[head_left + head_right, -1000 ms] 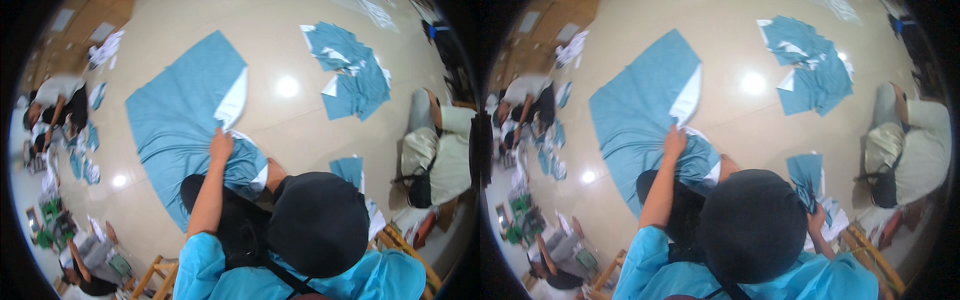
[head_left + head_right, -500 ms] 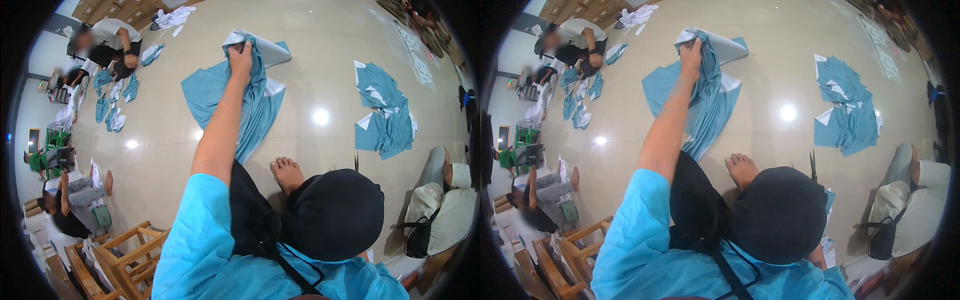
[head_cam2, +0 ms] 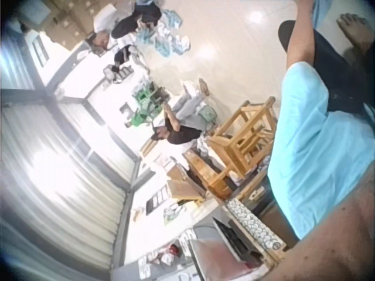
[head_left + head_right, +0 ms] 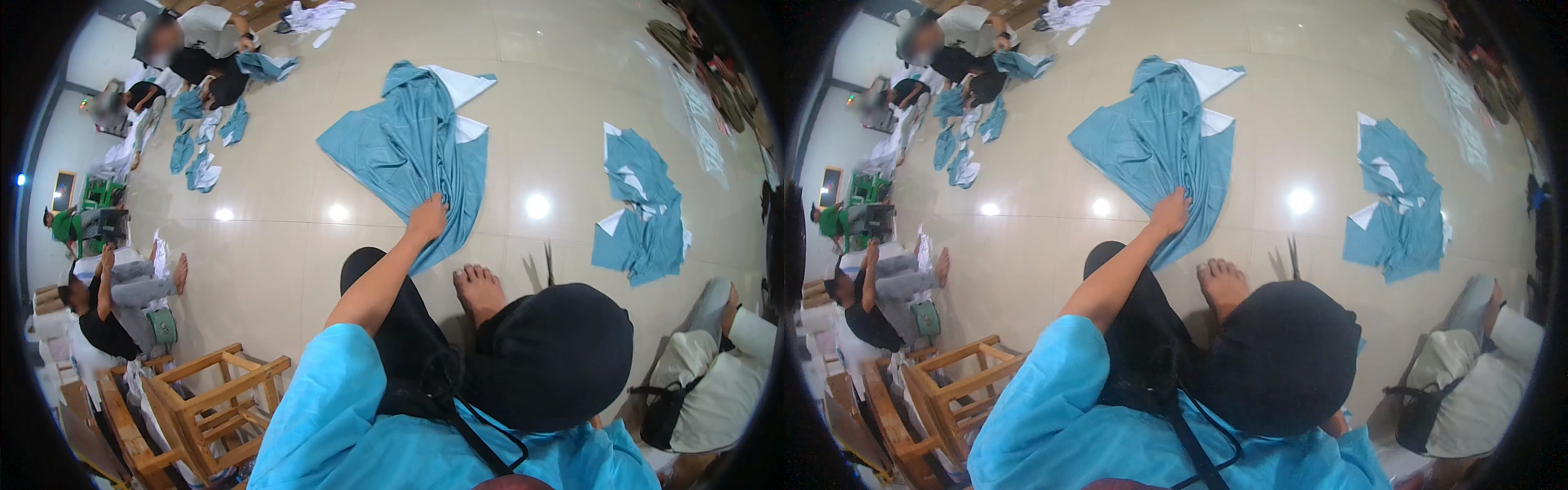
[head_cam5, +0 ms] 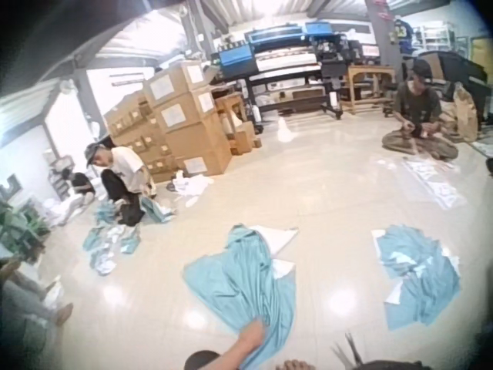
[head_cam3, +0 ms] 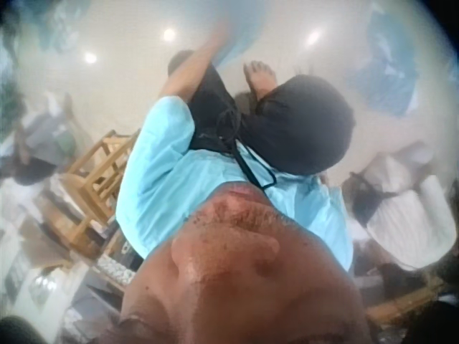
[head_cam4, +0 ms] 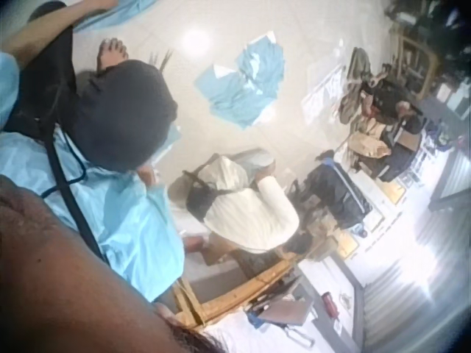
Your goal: The person cuts a large piece of light blue patterned fabric using shears while sitting on the floor. They follow marked lines, periodically lifting and repositioning the fabric to continue cutting along the pattern.
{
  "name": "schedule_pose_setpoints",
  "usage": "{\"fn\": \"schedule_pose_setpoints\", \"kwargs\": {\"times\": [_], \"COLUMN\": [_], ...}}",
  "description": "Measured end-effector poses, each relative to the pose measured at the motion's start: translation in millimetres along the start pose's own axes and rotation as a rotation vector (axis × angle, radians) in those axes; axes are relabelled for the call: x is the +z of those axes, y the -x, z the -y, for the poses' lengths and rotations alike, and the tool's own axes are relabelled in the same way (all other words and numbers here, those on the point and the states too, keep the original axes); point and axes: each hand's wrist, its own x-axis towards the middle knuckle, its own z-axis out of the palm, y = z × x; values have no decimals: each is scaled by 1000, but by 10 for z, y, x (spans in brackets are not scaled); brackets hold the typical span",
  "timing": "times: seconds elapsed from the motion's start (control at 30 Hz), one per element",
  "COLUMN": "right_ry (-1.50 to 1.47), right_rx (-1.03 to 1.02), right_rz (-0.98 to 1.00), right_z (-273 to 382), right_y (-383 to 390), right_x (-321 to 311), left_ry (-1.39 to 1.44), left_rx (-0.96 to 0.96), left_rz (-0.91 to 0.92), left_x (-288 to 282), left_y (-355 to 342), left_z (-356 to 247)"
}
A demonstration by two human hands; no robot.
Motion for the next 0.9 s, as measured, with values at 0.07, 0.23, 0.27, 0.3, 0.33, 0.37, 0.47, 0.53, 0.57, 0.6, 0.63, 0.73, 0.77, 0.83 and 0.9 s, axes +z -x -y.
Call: {"fn": "schedule_pose_setpoints", "kwargs": {"times": [0.07,0.23,0.27,0.3,0.33,0.37,0.47,0.53,0.57,0.6,0.63,0.73,0.77,0.83,0.9], "right_ry": [4,-752,-737,-679,-666,-651,-755,-837,-857,-970,-1058,-1232,-1288,-1298,-1218], "right_rx": [15,693,714,743,749,795,851,837,871,847,836,829,822,803,727], "right_rz": [37,-648,-544,-520,-466,-522,-639,-661,-673,-707,-753,-794,-795,-803,-843], "right_z": [-92,-823,-887,-934,-960,-975,-1066,-1254,-1371,-1456,-1538,-1732,-1770,-1916,-2150], "right_y": [30,-28,-73,-132,-162,-165,-65,126,230,310,368,454,501,624,762], "right_x": [3,-159,-149,-139,-133,-134,-224,-403,-516,-609,-704,-1010,-1121,-1420,-1797], "left_ry": [292,1056,933,700,527,276,-163,-202,-271,-348,-309,-95,60,772,1445], "left_rx": [-75,89,195,209,315,290,-139,-347,-415,-498,-409,-235,-232,-308,-330], "left_rz": [87,542,484,380,224,-36,-322,-350,-337,-317,-185,59,92,72,-152], "left_x": [154,294,255,181,99,42,-231,-555,-636,-698,-792,-1016,-1077,-1270,-1603], "left_y": [90,430,398,329,244,184,-131,-195,-175,-157,-172,-162,-100,79,307], "left_z": [-451,-1036,-982,-861,-682,-466,325,930,1141,1310,1454,1665,1693,1749,1862]}}
